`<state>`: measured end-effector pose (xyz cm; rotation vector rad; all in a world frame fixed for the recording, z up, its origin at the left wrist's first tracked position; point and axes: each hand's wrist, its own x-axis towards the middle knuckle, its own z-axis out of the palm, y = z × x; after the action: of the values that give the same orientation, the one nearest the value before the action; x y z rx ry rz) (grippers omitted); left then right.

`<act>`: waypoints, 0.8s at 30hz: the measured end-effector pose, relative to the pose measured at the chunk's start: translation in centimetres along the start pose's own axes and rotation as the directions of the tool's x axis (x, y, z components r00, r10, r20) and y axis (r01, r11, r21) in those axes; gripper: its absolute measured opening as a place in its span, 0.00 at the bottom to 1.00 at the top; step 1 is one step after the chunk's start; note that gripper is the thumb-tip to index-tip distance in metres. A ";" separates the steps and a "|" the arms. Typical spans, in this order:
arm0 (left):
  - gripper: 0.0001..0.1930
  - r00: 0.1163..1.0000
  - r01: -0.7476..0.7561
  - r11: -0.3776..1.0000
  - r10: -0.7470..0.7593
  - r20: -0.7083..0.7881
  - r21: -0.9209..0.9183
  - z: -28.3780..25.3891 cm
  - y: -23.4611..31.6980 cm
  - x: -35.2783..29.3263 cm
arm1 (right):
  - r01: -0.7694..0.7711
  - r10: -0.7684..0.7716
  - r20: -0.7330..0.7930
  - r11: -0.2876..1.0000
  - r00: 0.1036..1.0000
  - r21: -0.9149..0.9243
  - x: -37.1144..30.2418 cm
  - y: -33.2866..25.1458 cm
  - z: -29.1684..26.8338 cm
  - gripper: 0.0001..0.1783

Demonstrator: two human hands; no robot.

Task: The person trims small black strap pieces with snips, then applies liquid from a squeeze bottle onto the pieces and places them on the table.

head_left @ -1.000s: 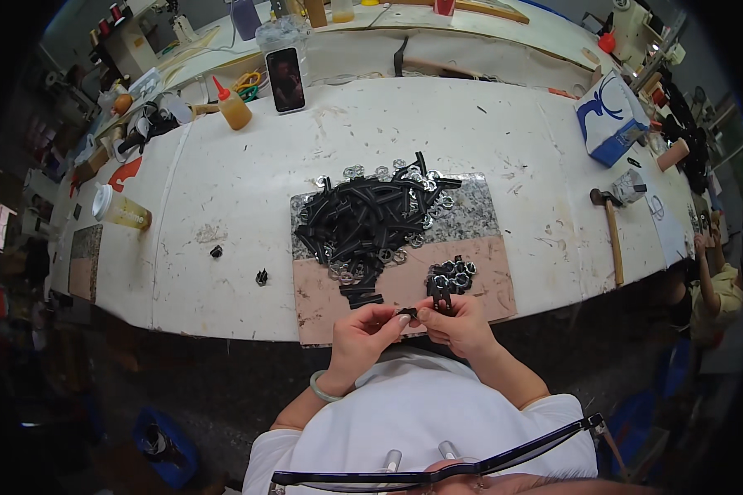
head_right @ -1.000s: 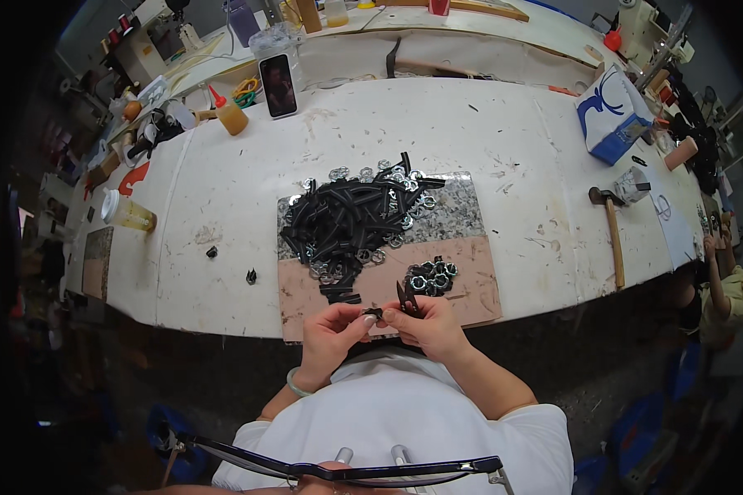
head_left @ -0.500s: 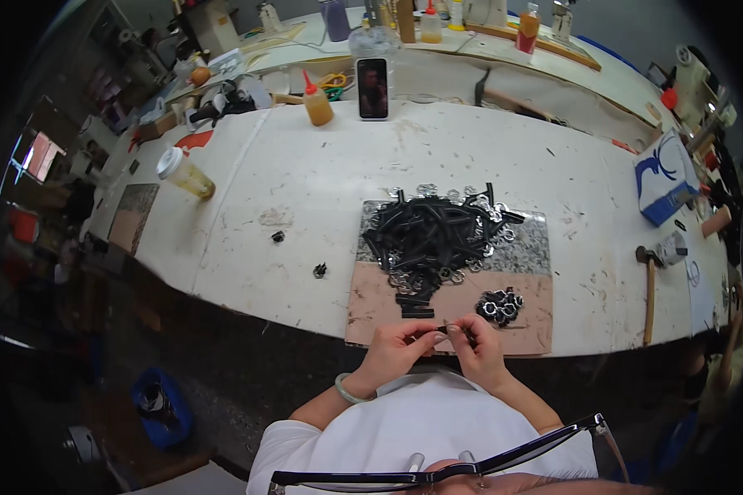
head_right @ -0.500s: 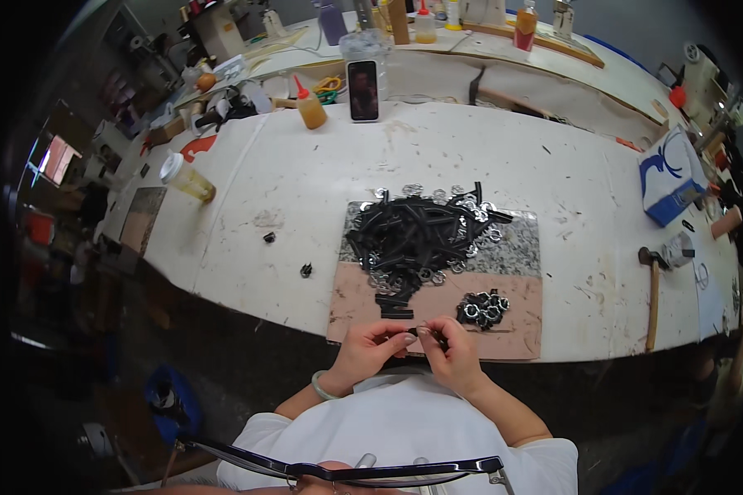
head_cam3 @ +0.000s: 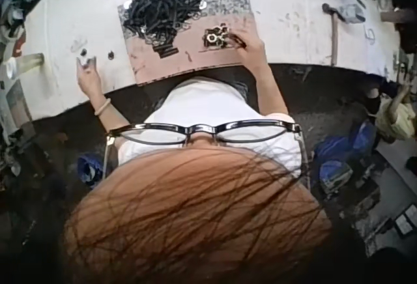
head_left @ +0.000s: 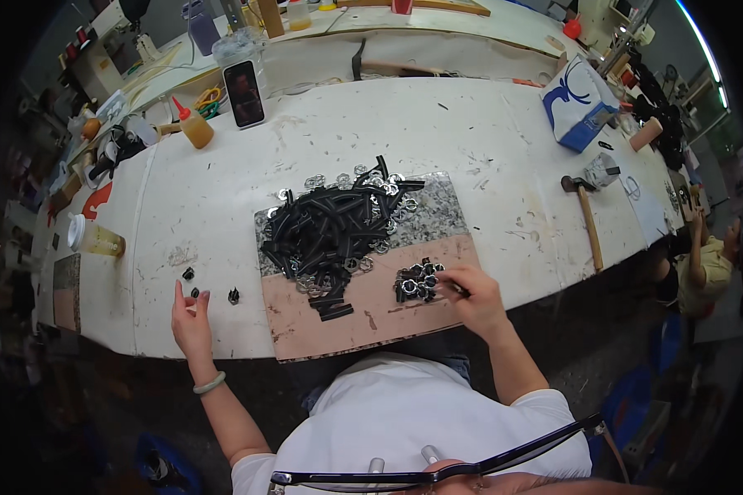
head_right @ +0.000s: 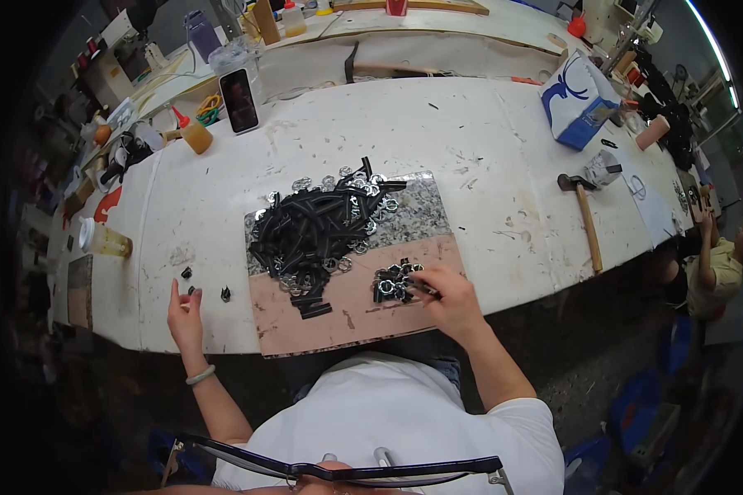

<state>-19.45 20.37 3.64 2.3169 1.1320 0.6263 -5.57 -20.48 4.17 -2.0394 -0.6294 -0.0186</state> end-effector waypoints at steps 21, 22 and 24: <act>0.13 0.523 -0.525 0.649 0.756 0.393 -0.551 10.3 15.6 -12.3 | -0.017 0.052 0.169 0.980 0.984 -0.199 0.4 0.1 3.2 0.16; 0.13 0.507 -0.525 0.648 0.759 0.408 -0.553 10.4 15.8 -12.3 | 0.005 0.026 0.170 0.984 0.985 -0.176 0.5 0.3 3.2 0.15; 0.14 0.518 -0.553 0.614 0.783 0.344 -0.564 10.6 16.2 -12.1 | 0.028 -0.015 0.103 0.993 0.995 -0.118 0.8 0.7 3.2 0.15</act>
<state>-10.31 -0.55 2.81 2.2788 -0.2466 0.3077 -5.36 -17.84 2.06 -2.1598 -0.7292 0.0360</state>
